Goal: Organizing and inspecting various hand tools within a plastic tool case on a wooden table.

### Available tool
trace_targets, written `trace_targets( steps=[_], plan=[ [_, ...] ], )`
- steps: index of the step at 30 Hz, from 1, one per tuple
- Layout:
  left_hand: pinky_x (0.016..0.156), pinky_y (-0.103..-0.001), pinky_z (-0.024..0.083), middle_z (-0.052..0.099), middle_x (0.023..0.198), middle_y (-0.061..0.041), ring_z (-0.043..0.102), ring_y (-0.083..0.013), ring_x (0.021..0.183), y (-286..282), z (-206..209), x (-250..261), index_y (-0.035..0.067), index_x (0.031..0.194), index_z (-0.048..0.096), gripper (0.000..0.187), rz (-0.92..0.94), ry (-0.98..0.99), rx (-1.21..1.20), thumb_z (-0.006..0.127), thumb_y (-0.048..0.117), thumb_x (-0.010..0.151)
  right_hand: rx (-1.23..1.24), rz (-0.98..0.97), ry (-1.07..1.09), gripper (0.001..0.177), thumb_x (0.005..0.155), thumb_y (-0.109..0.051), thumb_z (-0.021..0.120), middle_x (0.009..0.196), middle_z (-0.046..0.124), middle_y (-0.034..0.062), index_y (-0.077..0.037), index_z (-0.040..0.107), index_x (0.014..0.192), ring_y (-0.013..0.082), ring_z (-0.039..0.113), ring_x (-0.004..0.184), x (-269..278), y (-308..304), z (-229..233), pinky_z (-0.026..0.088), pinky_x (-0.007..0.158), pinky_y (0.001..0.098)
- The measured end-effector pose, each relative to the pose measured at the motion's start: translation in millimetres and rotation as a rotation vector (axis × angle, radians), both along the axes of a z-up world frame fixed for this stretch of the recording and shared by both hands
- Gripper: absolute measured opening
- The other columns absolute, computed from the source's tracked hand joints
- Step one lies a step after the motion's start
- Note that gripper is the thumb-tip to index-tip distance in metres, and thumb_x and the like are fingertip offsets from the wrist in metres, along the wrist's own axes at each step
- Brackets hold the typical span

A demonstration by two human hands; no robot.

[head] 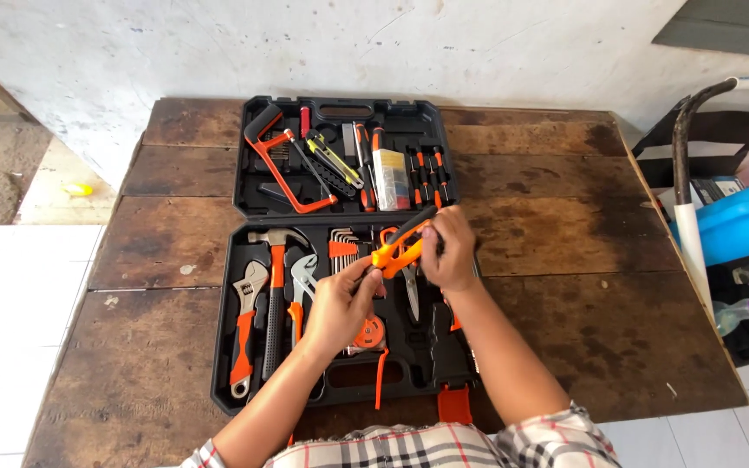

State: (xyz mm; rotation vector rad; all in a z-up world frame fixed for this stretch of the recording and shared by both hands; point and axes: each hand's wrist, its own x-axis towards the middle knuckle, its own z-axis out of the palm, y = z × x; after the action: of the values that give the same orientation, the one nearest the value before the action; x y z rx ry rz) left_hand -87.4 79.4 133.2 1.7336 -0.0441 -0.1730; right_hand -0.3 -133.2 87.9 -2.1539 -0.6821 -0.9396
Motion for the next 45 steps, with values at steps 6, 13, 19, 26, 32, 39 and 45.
trace_targets(
  steps=[6, 13, 19, 26, 32, 39, 45],
  plan=[
    [0.042, -0.022, 0.042, 0.071, 0.076, -0.001, 0.055, -0.0064, 0.047, 24, -35, 21, 0.004, 0.114, 0.07, 0.033, -0.028, 0.129, -0.267, 0.051, 0.029, 0.104, 0.957, -0.225, 0.412, 0.037, 0.105, -0.035, 0.044, 0.087, 0.064, 0.0059, -0.009, 0.062, 0.089, 0.0197, 0.062, 0.082, 45, -57, -18, 0.053, 0.08, 0.036],
    [0.039, -0.024, 0.039, 0.057, 0.06, -0.001, 0.048, -0.0104, 0.042, 1, -79, 26, 0.008, 0.085, 0.058, 0.044, -0.151, 0.293, -0.749, 0.042, 0.038, 0.113, 1.256, 0.625, 0.718, 0.051, 0.095, -0.047, 0.058, 0.11, 0.067, 0.0138, -0.004, 0.061, 0.123, 0.0289, 0.068, 0.099, -21, 45, 59, 0.058, 0.09, 0.0443],
    [0.044, -0.025, 0.042, 0.055, 0.059, -0.001, 0.052, -0.0133, 0.045, -3, -61, 13, 0.007, 0.091, 0.064, 0.049, -0.337, 0.312, -0.733, 0.037, 0.042, 0.111, 1.138, 1.102, 0.987, 0.06, 0.086, -0.03, 0.079, 0.111, 0.069, 0.0183, -0.011, 0.054, 0.137, 0.0296, 0.072, 0.102, -32, 55, 28, 0.059, 0.088, 0.0419],
    [0.038, -0.024, 0.036, 0.047, 0.054, 0.002, 0.042, -0.0097, 0.037, -4, -50, 14, 0.004, 0.084, 0.064, 0.053, -0.329, 0.365, -0.711, 0.04, 0.042, 0.111, 1.085, 0.488, 0.779, 0.028, 0.096, -0.026, 0.077, 0.078, 0.068, 0.0119, -0.008, 0.058, 0.105, 0.0209, 0.066, 0.063, -14, 48, 38, 0.054, 0.055, 0.0358],
    [0.038, -0.025, 0.038, 0.05, 0.053, 0.002, 0.045, -0.0089, 0.039, 16, -46, 5, 0.004, 0.085, 0.067, 0.05, -0.332, 0.383, -0.369, 0.044, 0.043, 0.108, 1.507, 0.234, 0.569, 0.032, 0.097, -0.034, 0.081, 0.083, 0.068, 0.005, -0.01, 0.06, 0.099, 0.0165, 0.067, 0.072, 9, -15, 76, 0.059, 0.071, 0.0348],
    [0.053, -0.02, 0.049, 0.071, 0.061, 0.001, 0.064, -0.0027, 0.052, 43, 20, 27, 0.007, 0.093, 0.079, 0.045, -0.403, -0.004, 0.455, 0.054, 0.043, 0.102, 0.033, 0.434, 0.838, 0.038, 0.077, -0.018, 0.084, 0.102, 0.076, 0.0017, -0.012, 0.073, 0.113, 0.0161, 0.071, 0.097, -11, -8, 68, 0.056, 0.087, 0.0366],
    [0.057, -0.032, 0.055, 0.076, 0.086, -0.012, 0.067, -0.015, 0.063, 82, 6, 50, 0.01, 0.126, 0.067, 0.039, -0.36, 0.159, -0.004, 0.066, 0.032, 0.094, 0.537, 0.506, 1.015, 0.018, 0.088, -0.012, 0.082, 0.087, 0.069, 0.0005, -0.007, 0.072, 0.102, 0.0106, 0.066, 0.079, -21, -5, 14, 0.055, 0.072, 0.03]
  ],
)
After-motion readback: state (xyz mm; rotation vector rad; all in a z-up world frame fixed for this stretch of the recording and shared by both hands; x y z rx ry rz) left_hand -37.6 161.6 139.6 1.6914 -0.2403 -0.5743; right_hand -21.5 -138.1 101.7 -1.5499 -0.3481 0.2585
